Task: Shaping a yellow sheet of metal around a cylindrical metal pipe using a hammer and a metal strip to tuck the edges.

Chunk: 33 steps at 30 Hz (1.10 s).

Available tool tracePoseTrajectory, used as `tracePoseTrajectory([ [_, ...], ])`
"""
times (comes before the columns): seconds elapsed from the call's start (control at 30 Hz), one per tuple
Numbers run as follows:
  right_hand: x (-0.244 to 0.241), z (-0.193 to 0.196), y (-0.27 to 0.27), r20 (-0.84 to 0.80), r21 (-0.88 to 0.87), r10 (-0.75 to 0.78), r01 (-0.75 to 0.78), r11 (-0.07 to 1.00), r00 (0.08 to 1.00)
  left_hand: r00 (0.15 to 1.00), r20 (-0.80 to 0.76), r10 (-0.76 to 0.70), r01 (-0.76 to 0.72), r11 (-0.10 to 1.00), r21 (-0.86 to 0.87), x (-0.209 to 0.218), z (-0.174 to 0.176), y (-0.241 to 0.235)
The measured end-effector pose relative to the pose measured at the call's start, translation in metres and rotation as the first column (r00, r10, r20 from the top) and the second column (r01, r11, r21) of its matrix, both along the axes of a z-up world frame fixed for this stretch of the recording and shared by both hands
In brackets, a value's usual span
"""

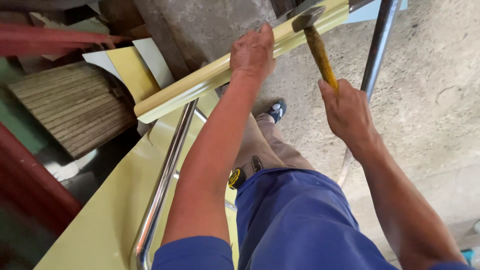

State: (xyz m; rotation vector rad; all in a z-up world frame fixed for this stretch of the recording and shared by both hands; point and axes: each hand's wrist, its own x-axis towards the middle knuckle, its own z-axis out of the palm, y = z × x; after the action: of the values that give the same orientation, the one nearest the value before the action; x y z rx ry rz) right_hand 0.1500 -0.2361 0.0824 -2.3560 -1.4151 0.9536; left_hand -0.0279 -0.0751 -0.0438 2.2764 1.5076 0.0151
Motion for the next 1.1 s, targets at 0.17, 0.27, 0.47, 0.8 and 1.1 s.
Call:
tracePoseTrajectory([
  [0.17,-0.017,0.018,-0.014,-0.046,0.185,0.030,-0.021,0.983,0.999,0.998,0.052,0.027,-0.025,0.999,-0.039,-0.005,-0.001,-0.004],
  [0.27,-0.004,-0.006,-0.007,0.005,0.190,0.076,-0.076,0.979,0.997,0.989,0.149,0.002,-0.004,1.000,0.016,-0.001,0.005,0.000],
  [0.47,-0.030,0.040,-0.001,-0.035,0.055,-0.010,0.012,0.998,0.999,0.997,0.076,0.013,-0.011,1.000,-0.025,0.000,-0.006,-0.006],
  [0.8,-0.008,-0.029,0.007,0.090,-0.006,0.100,-0.100,0.995,0.991,0.996,0.030,-0.088,0.089,0.996,-0.018,-0.026,0.015,0.005],
  [1.1,-0.036,0.017,-0.001,-0.019,0.007,0.081,-0.081,0.997,0.997,0.994,-0.018,-0.108,0.106,0.988,-0.113,-0.035,0.011,-0.004],
])
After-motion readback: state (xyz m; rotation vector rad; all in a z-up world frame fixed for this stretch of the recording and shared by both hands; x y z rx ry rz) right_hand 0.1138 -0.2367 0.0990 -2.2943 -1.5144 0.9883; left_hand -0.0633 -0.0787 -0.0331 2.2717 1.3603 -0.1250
